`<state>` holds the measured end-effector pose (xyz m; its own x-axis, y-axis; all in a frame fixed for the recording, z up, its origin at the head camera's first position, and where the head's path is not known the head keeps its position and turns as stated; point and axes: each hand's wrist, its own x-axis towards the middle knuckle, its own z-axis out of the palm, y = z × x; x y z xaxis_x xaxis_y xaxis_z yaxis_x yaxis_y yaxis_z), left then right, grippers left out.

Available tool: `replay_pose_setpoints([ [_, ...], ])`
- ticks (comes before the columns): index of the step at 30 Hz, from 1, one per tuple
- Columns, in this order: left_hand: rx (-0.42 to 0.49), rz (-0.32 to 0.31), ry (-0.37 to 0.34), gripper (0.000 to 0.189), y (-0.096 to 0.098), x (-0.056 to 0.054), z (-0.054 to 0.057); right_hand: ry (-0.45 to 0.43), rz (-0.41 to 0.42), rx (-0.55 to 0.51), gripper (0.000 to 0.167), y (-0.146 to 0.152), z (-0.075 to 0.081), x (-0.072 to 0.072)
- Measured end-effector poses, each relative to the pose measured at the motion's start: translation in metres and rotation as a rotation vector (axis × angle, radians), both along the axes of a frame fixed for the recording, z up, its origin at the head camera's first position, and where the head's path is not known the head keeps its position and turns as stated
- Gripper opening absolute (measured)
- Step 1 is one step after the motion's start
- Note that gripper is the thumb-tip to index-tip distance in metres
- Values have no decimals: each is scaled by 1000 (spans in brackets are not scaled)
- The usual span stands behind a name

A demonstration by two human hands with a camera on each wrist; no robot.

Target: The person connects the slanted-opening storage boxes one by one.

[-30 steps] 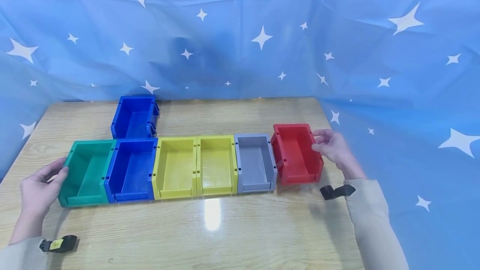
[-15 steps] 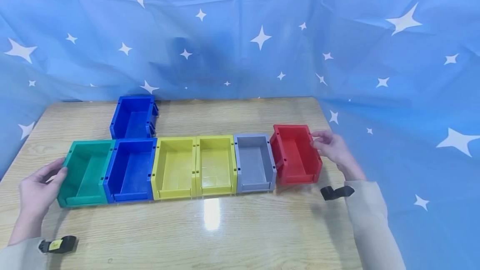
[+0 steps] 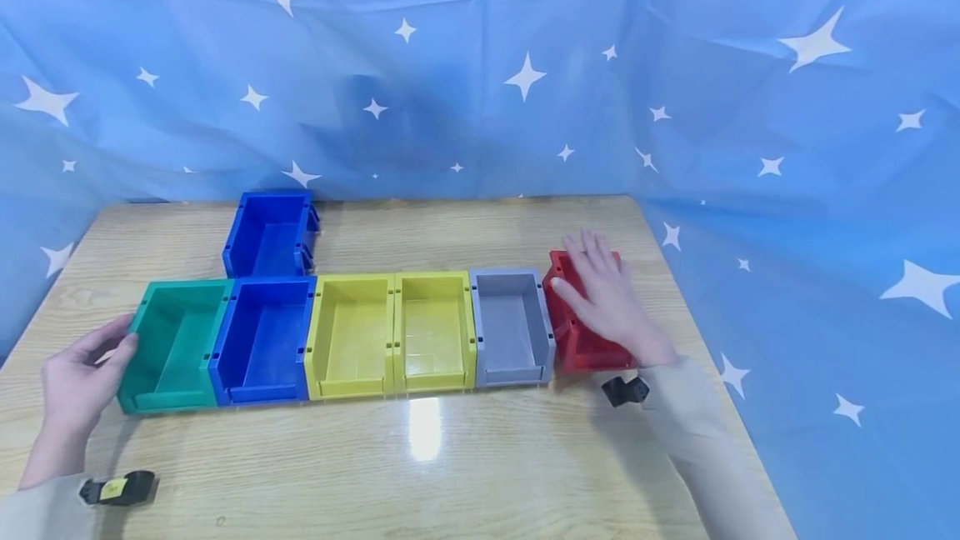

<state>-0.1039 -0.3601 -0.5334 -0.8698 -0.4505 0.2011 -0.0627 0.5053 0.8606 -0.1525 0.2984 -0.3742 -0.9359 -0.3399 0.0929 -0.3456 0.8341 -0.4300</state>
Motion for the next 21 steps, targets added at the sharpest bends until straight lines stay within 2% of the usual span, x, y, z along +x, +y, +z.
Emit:
replay_pose_setpoints([
  [5,-2,5,-4,31,0,0,-1,-81,27,85,70,-18,-10,-2],
  [9,-9,10,2,31,1,0,0,-104,20,137,76,-27,-16,-5],
  [17,4,13,28,30,3,0,2,-36,-3,152,79,-35,-27,-3],
  [21,3,13,17,30,3,1,2,5,-9,146,80,-35,-34,-2],
])
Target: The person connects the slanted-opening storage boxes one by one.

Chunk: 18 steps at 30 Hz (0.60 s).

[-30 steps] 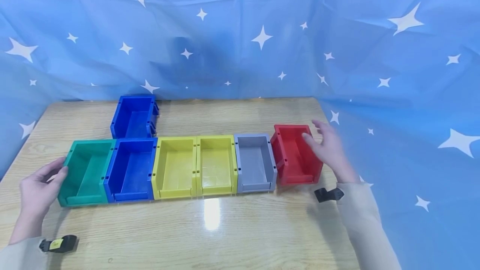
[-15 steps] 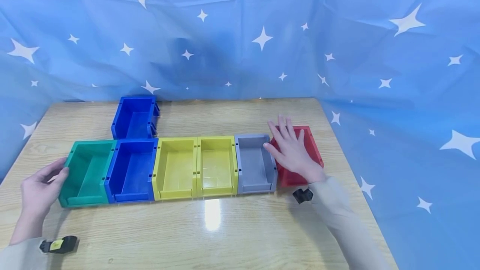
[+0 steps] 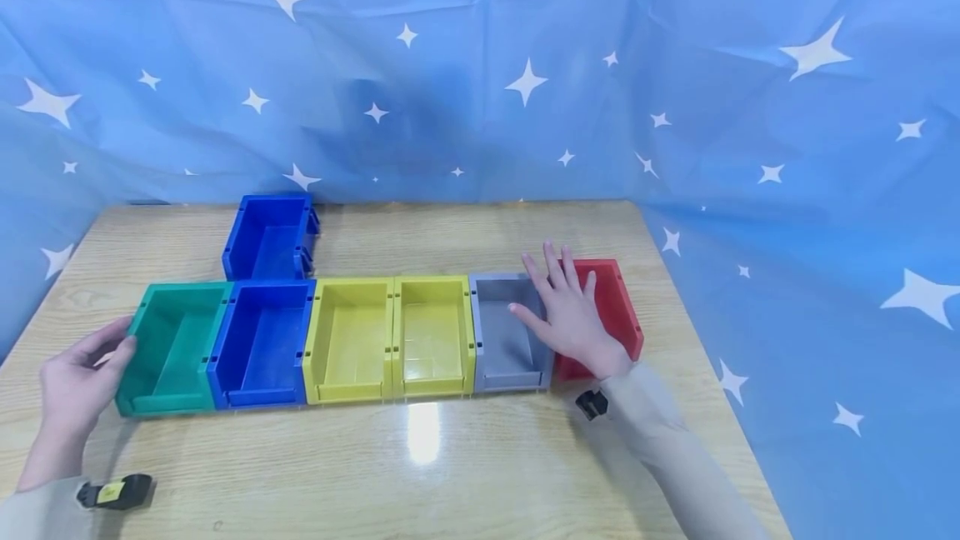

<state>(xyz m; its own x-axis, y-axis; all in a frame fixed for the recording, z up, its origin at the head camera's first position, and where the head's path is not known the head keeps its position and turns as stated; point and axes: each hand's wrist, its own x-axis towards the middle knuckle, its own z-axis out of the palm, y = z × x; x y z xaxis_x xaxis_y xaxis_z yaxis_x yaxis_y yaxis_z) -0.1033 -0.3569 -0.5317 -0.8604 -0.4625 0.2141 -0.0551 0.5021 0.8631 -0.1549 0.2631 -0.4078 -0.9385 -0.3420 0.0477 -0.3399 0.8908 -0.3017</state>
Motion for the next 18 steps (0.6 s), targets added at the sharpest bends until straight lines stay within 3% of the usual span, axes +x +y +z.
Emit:
replay_pose_setpoints([
  [9,-21,-6,10,30,2,2,2,3,14,36,79,-2,-23,0],
  [15,-11,-16,19,30,1,0,1,14,10,-2,78,-2,-33,0],
  [18,-11,-24,27,31,8,3,12,14,21,-8,77,-2,-33,-2],
])
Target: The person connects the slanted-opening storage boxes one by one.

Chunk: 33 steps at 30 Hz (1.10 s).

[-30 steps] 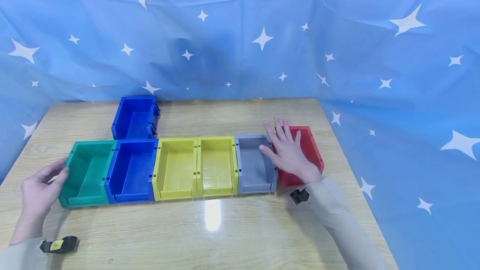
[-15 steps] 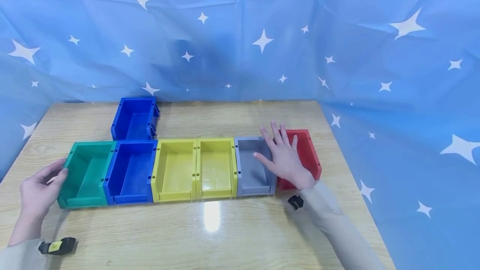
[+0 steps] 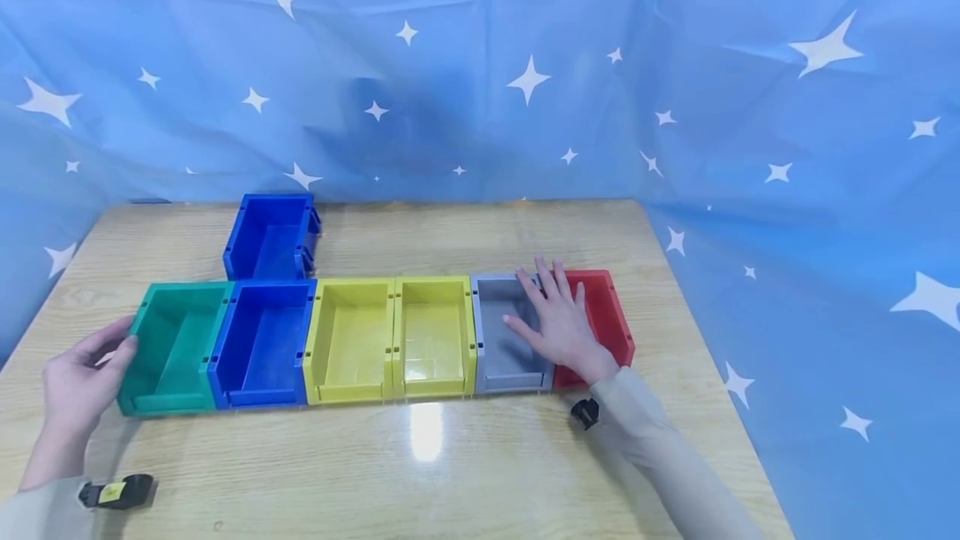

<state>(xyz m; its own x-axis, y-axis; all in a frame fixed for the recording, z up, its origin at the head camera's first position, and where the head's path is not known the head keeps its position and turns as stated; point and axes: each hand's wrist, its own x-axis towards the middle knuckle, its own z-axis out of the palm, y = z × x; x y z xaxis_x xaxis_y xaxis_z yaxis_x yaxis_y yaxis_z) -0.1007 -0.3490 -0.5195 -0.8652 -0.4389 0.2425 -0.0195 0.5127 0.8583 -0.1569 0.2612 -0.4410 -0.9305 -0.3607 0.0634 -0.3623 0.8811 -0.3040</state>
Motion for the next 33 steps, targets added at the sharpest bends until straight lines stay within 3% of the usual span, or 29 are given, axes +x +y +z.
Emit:
replay_pose_setpoints([
  [5,24,-16,12,30,29,11,43,3,8,-25,79,0,-3,-1],
  [7,45,-24,13,29,36,12,52,-3,1,-40,81,1,-4,-1],
  [9,47,-33,14,29,36,10,50,-12,-2,-59,82,4,-5,-1],
  [13,-13,-39,0,31,16,3,22,-60,5,-108,81,8,-3,-1],
  [16,-9,-42,-13,33,-2,-2,-1,-137,25,-165,75,10,3,-2],
  [19,-15,-34,-25,33,-9,-3,-10,-187,29,-246,67,11,12,-4],
  [25,-8,-76,39,30,-8,-2,-7,-24,-118,-429,46,3,28,-22],
  [27,5,-90,56,30,-5,0,0,9,-173,-494,41,-2,34,-29],
  [29,-18,-69,47,29,0,2,4,5,-206,-541,39,-6,41,-37],
  [33,-21,-40,26,29,17,8,27,-59,-222,-580,39,-18,54,-51],
])
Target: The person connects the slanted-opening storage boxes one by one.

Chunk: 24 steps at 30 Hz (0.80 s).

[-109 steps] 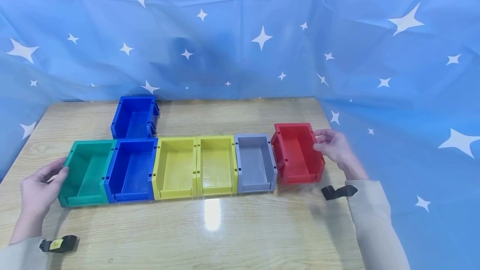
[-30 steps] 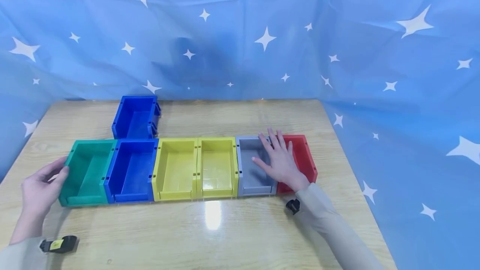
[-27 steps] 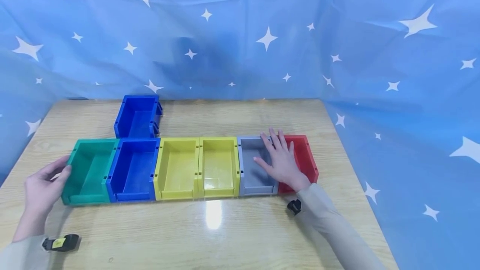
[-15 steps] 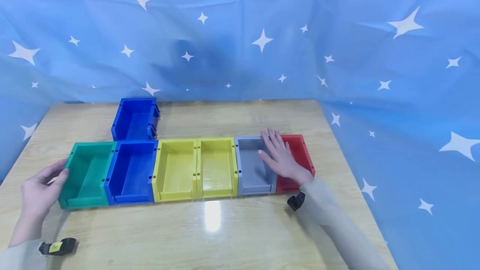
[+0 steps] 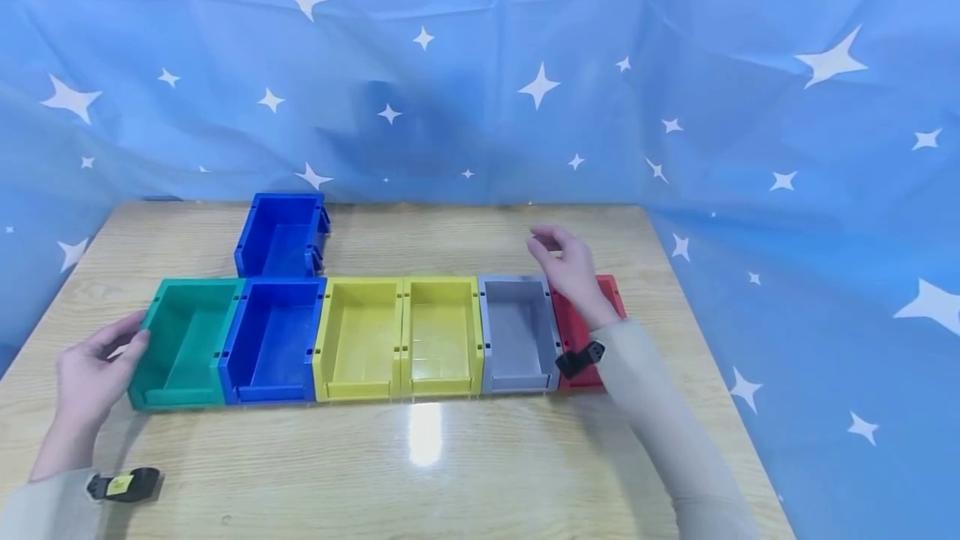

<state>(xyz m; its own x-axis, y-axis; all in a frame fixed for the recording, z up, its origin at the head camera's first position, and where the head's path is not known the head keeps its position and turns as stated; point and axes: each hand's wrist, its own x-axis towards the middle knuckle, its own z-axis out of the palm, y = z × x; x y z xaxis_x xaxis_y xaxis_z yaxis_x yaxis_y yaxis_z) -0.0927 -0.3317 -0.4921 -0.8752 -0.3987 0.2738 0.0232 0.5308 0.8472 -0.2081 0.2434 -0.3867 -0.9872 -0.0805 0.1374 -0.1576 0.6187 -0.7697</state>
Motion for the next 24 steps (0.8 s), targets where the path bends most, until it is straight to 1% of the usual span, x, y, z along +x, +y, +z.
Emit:
replay_pose_setpoints([
  [2,13,12,-16,29,9,4,15,-51,20,-36,41,-9,6,-7],
  [5,27,17,-30,28,17,8,28,-126,44,-102,43,-23,15,-16],
  [8,26,11,-44,29,19,8,33,-165,66,-157,43,-36,22,-24],
  [10,21,3,-48,29,17,7,30,-176,79,-177,43,-44,25,-28],
  [11,17,-1,-47,30,15,6,26,-181,87,-183,43,-47,27,-30],
  [12,-6,-5,-50,30,12,5,22,-185,91,-193,42,-50,28,-32],
  [13,-8,-3,-46,30,7,2,15,-188,95,-199,42,-54,29,-34],
  [15,-27,-10,-39,31,-5,-2,-3,-197,102,-210,41,-61,31,-39],
  [17,-55,1,-40,32,-16,-8,-22,-204,112,-216,40,-68,32,-43],
  [19,-69,4,-44,32,-26,-11,-37,-215,119,-226,39,-76,32,-48],
  [21,-82,5,-52,33,-31,-13,-43,-224,128,-237,37,-84,32,-52],
  [24,-81,9,-56,33,-31,-12,-43,-236,142,-248,36,-96,33,-57],
])
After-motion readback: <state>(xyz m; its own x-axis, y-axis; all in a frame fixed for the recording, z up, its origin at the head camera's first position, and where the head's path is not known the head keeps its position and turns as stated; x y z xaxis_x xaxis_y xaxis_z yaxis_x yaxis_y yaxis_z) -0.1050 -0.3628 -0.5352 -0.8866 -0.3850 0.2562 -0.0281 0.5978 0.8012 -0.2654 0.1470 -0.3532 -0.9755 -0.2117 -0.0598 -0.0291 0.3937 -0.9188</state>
